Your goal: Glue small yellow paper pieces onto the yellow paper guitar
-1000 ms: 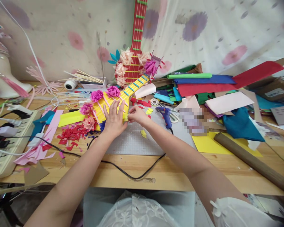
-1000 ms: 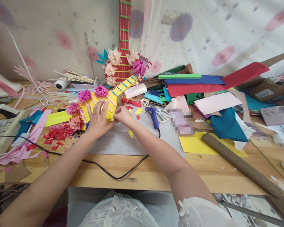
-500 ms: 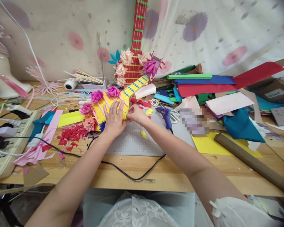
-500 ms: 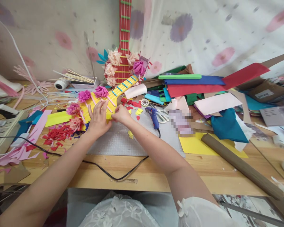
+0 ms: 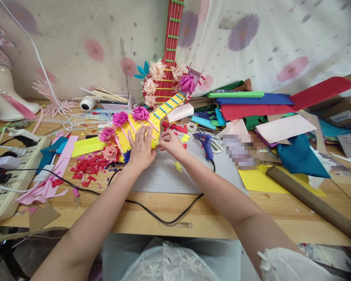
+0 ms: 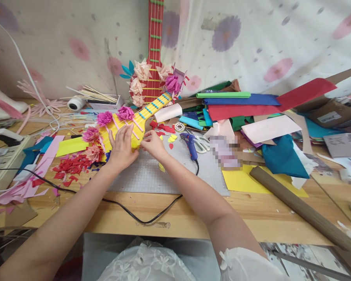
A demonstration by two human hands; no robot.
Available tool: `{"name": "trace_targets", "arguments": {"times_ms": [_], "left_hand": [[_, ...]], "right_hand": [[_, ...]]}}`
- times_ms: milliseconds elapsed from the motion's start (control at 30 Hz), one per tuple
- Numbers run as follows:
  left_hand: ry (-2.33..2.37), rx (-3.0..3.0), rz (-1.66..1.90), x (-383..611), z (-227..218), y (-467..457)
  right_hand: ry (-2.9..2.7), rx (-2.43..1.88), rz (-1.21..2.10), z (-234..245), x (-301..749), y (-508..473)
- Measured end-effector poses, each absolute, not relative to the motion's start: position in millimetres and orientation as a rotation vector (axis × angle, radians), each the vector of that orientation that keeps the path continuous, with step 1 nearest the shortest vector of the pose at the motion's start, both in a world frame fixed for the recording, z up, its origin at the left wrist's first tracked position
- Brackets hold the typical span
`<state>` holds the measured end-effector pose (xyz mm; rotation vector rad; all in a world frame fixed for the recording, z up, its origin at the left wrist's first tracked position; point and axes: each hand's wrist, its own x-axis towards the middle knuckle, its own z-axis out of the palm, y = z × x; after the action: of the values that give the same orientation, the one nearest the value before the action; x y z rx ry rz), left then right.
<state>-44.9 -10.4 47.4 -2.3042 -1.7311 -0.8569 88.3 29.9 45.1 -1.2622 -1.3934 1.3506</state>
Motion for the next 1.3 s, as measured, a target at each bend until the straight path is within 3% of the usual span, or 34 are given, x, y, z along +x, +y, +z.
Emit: {"name": "trace_targets", "arguments": {"times_ms": [633,1000,1300], "left_hand": [[-1.723,-2.284,-0.806,-49.5,49.2,-11.8],[-1.728,-2.355,-0.78,-55.0,55.9,-14.6],[-1.815,-2.426,-1.011,-79.6,75.5,0.6]], "right_hand": [[-1.497,-1.188,1.248,39.3,92.2,19.0],[-1.732,-1.166,0.928,27.6,90.9,17.5],[-1.768,-1.215,0.866,32.4,84.4,18.6]]}}
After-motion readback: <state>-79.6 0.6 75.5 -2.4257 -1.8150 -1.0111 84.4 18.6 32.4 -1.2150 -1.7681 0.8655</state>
